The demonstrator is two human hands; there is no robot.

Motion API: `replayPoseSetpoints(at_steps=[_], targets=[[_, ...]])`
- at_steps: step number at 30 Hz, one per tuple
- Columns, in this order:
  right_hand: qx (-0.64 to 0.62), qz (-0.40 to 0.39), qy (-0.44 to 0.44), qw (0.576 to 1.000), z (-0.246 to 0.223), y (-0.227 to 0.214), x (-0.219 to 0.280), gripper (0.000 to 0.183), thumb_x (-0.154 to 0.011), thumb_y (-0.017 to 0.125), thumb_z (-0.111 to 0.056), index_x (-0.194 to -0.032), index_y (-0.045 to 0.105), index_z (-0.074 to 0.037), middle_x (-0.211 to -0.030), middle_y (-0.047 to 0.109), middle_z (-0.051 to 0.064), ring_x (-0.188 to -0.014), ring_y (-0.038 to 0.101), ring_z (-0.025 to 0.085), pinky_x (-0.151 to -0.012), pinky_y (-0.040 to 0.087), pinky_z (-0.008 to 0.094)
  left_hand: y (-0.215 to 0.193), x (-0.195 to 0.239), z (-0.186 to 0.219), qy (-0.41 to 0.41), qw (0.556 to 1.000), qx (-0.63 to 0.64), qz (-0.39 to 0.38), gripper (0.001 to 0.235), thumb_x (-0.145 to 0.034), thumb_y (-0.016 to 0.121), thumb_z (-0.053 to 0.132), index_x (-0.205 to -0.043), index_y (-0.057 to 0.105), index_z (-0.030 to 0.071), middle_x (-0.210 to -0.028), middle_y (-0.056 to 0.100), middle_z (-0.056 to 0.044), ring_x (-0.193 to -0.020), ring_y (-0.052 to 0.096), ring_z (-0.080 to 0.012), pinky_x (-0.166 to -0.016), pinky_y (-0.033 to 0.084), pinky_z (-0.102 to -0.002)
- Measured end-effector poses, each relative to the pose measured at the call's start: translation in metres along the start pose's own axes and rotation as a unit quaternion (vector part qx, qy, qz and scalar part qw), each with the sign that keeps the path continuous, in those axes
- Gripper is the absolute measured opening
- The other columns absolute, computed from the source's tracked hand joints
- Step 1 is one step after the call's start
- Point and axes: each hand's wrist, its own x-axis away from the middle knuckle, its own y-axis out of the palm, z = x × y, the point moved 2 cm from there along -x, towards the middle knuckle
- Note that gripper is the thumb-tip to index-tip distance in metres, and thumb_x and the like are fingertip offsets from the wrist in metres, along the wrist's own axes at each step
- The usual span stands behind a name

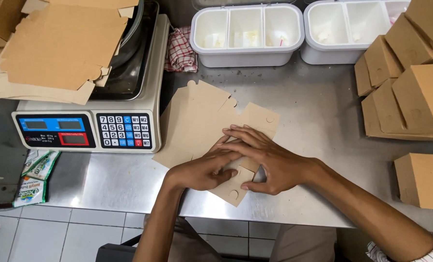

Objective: The person folds flat cardboard pieces into small boxes on a stainless steel countertop. They align the flaps, fold along creases, and interlock tabs to form the box shape. The person handles each piece individually and places the finished boxes aside.

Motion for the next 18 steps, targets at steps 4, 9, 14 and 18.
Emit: replayPoseSetpoints(at_steps=[4, 9, 14, 18], targets=[[-0.018, -0.017, 0.013, 1.0, 0.001, -0.003, -0.003, 0.084, -0.081, 0.079, -0.02, -0.154, 0.042, -0.002, -0.16, 0.033, 0.03, -0.153, 0.018, 0.052, -0.125, 0.006, 0.064, -0.005, 0.0, 0.013, 0.0, 1.0, 0.015, 0.0, 0.063, -0.099, 0.052, 0.002, -0.16, 0.038, 0.005, -0.168, 0.037, -0.016, -0.161, 0.017, -0.0354, -0.125, -0.01, -0.055], [0.018, 0.037, 0.036, 0.999, 0.014, 0.004, -0.004, 0.072, -0.086, 0.081, -0.027, -0.15, 0.051, -0.009, -0.155, 0.045, 0.019, -0.153, 0.03, 0.043, -0.125, 0.017, 0.058, -0.01, -0.001, 0.024, 0.012, 1.0, 0.022, 0.006, 0.058, -0.097, 0.051, -0.002, -0.155, 0.045, 0.001, -0.162, 0.044, -0.024, -0.156, 0.023, -0.0447, -0.124, -0.009, -0.059], [0.038, 0.048, 0.035, 0.998, 0.008, 0.006, -0.004, 0.069, -0.087, 0.081, -0.027, -0.148, 0.052, -0.01, -0.152, 0.048, 0.017, -0.151, 0.034, 0.042, -0.125, 0.02, 0.058, -0.009, -0.002, 0.022, 0.018, 1.0, 0.02, 0.007, 0.058, -0.096, 0.052, -0.003, -0.153, 0.046, 0.001, -0.161, 0.045, -0.024, -0.156, 0.025, -0.0442, -0.124, -0.009, -0.059], [0.014, 0.005, 0.049, 0.999, 0.006, -0.003, -0.003, 0.075, -0.085, 0.083, -0.024, -0.15, 0.049, -0.008, -0.157, 0.043, 0.02, -0.153, 0.029, 0.044, -0.126, 0.016, 0.058, -0.009, -0.003, 0.022, 0.004, 1.0, 0.021, 0.001, 0.058, -0.096, 0.052, -0.002, -0.154, 0.046, 0.003, -0.16, 0.046, -0.022, -0.156, 0.026, -0.0425, -0.124, -0.01, -0.058]])
